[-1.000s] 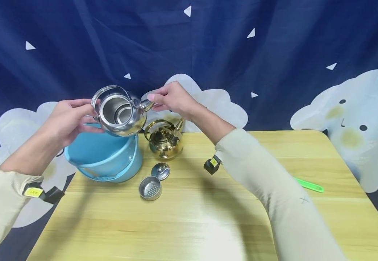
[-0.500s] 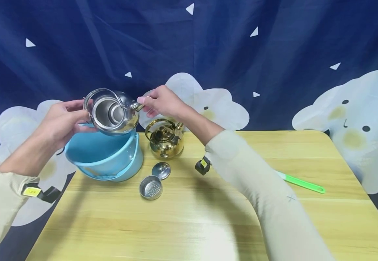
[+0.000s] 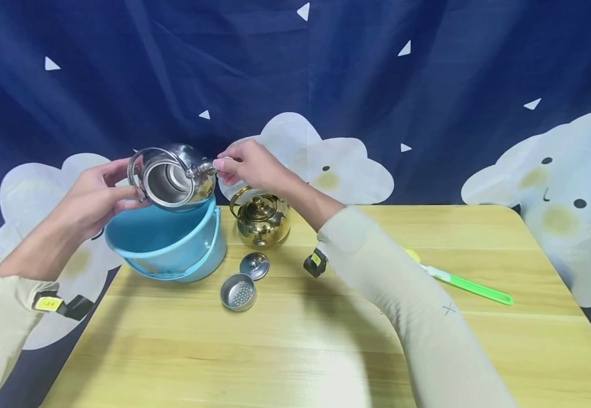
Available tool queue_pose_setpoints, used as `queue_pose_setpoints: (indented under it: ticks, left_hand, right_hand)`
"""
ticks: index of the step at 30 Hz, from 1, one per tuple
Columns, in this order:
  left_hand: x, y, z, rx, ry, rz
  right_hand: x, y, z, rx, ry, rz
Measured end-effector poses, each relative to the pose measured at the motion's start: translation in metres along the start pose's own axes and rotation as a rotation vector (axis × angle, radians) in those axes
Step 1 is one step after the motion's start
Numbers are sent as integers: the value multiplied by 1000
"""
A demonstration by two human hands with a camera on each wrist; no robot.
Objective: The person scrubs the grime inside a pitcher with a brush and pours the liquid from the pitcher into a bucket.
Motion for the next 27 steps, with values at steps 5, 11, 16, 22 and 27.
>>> queue_pose_setpoints:
  ticks: [5, 11, 16, 22, 27]
  left_hand:
    - [3, 3, -4, -7, -12, 131]
    - [6, 3, -8, -35, -65, 396]
    - [7, 1, -8, -47, -82, 463]
    - [11, -1, -7, -30, -94, 479]
    - [12, -3, -8, -28, -110, 509]
  right_hand:
    - [-1, -2, 1, 13, -8, -29]
    - [-1, -5, -1, 16, 5, -92]
    - [-1, -7, -2, 18, 26, -142]
    - [-1, -8, -4, 26, 67, -214]
    - [1, -8, -5, 31, 80, -247]
Point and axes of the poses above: each hand's wrist, its own z-axis towards the middle knuckle, its own y-axis out of the back of the hand, x = y × z, the point moved 1 cm from there along z, towards the middle knuckle, and after that the axes turned 12 degrees about z, right-handed, at the moved point
